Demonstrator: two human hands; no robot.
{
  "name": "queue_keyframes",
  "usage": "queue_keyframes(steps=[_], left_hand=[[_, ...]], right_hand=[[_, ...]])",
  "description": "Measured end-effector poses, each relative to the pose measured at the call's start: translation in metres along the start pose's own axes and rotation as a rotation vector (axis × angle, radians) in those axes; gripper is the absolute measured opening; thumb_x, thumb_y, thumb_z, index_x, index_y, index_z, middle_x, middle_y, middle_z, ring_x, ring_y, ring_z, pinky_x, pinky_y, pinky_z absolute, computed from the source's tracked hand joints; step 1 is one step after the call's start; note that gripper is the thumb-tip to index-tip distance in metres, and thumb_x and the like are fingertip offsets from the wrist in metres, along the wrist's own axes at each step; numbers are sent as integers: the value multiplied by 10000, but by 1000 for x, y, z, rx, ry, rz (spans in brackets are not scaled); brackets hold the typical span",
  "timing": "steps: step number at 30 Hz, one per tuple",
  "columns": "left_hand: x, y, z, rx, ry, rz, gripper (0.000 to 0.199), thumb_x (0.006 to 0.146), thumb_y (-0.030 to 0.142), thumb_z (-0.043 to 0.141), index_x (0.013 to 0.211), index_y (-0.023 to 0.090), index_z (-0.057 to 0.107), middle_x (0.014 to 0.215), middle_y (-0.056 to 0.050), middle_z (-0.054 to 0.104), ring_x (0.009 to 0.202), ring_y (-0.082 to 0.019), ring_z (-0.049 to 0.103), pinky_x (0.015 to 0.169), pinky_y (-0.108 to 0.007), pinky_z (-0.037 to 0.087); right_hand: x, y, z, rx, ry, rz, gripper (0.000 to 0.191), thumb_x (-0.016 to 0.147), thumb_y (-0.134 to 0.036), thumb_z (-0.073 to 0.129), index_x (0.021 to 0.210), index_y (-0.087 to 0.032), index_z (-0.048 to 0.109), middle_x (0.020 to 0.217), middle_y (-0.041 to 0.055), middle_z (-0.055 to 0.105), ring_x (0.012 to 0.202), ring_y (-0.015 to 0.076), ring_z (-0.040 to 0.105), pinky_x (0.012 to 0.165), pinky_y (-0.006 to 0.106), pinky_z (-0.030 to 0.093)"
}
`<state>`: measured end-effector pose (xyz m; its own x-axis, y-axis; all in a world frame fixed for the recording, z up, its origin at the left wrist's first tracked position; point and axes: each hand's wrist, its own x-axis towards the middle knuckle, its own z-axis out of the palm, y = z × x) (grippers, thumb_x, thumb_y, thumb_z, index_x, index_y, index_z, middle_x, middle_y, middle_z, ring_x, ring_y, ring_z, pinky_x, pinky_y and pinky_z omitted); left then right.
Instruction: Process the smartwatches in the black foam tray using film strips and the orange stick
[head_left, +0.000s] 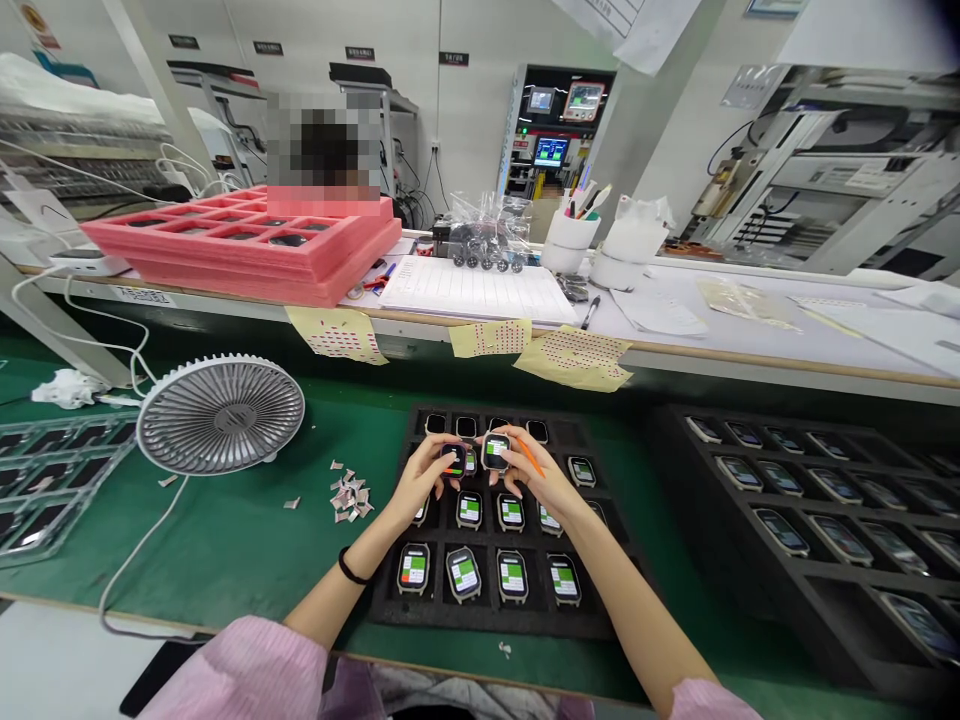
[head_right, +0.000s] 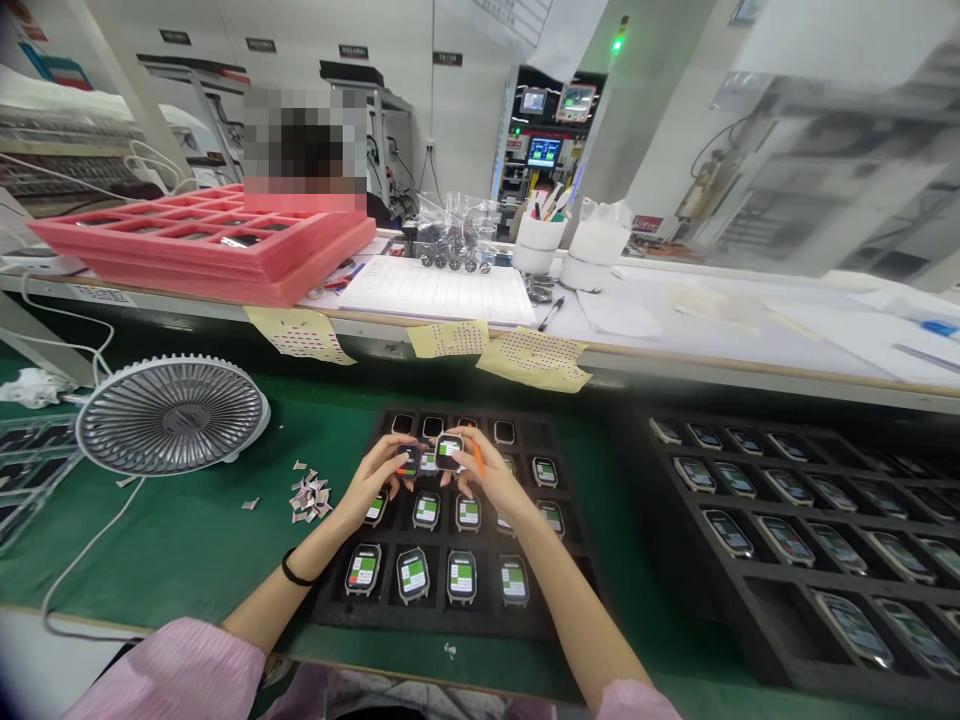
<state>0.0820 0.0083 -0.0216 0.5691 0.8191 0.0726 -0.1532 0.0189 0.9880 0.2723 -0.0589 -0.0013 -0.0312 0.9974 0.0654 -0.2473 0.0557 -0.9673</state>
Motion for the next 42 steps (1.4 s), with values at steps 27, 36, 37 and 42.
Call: queue_keyframes(steps=[27,36,37,42], left_hand=[[2,-8,-2,31,-95,126,437,764,241,700,1127,221,458,1387,-128,396,927,-201,603,398,-123,482],[0,-6,-1,38,-84,121,432,751,274,712,1111,223,478,1445,-139,301,912,-197,612,382,-117,459],[1,-6,-1,37,-84,119,431,753,278,710,1111,221,478,1442,-140,303,908,-195,612,381,-116,458],[3,-10,-2,27,-35,127,400,765,341,688,1089,210,493,1404,-141,352,822,-164,613,352,-114,440]], right_hand=[[0,0,2,20,59,-41,236,836,-357,599,1025,-229,542,1098,89,640,587,130,642,378,193,364],[-1,-2,2,25,50,-45,237,841,-353,601,1035,-232,541,1104,87,639,605,140,644,378,200,374],[-1,-2,2,27,50,-45,242,837,-351,608,1037,-233,541,1107,87,638,609,142,645,377,201,379],[1,-1,2,53,43,-37,284,802,-337,653,1042,-234,542,1134,93,619,618,143,647,373,200,398]])
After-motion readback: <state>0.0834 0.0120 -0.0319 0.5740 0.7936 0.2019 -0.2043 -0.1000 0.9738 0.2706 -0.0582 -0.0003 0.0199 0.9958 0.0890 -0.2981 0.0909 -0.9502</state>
